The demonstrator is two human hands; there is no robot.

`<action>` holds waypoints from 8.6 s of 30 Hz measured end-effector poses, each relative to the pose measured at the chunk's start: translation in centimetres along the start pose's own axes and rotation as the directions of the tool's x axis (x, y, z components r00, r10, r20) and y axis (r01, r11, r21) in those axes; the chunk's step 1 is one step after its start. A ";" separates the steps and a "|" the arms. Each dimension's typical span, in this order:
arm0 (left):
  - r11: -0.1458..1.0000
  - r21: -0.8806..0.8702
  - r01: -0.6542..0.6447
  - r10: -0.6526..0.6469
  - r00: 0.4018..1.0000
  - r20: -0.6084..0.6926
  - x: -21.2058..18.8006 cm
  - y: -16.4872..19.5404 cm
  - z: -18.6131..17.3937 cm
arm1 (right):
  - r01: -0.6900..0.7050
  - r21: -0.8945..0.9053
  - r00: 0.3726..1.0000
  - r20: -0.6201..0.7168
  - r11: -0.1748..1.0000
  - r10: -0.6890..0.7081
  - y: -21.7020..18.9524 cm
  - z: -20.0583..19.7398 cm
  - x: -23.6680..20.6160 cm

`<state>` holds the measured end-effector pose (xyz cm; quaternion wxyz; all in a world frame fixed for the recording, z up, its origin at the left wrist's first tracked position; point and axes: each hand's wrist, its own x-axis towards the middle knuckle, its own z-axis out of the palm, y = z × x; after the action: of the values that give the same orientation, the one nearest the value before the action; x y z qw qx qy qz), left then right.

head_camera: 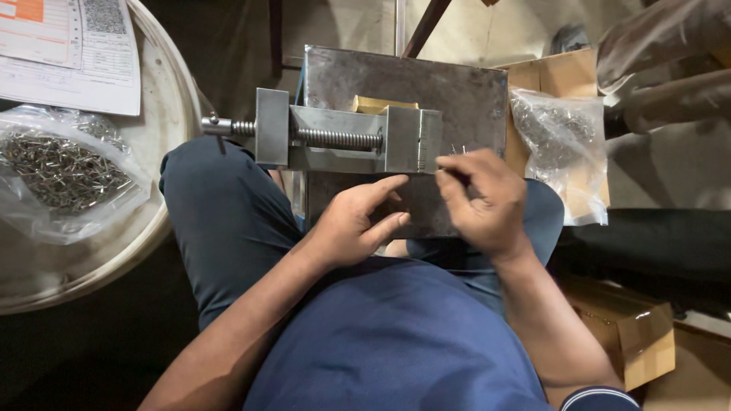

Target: The person sits cross-legged and uses a bench vise to hold small metal screws while attaching nuts to them. They repeatedly pick up screws from a pile, secure them in the vise, and thread nuts onto the screw ends by hand.

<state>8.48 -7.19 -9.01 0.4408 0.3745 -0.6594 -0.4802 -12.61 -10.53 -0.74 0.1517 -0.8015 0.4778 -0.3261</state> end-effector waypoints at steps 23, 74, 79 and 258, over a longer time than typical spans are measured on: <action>0.972 0.221 -0.081 0.065 0.995 0.077 1.4 1.7 1.3 | -0.172 -0.148 0.983 0.039 0.974 0.179 5.0 -0.2 -4.8; 1.000 -0.018 0.023 -0.021 0.993 0.120 0.7 2.2 -1.2 | -0.133 0.058 0.987 0.098 0.989 0.127 -0.1 0.6 -0.1; 0.998 0.049 0.051 -0.057 0.989 0.137 0.9 2.6 -1.2 | -0.157 0.046 0.982 0.115 0.986 0.151 -0.1 0.5 0.2; 0.957 0.284 0.050 -0.024 0.995 -0.094 1.6 1.0 5.1 | -0.197 0.629 0.980 0.097 0.752 0.175 10.1 1.8 -7.6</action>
<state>3.08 -6.88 -8.42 0.4020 0.4679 -0.6944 -0.3707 -20.65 -9.10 -10.59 0.4527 -0.6566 0.4143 -0.4385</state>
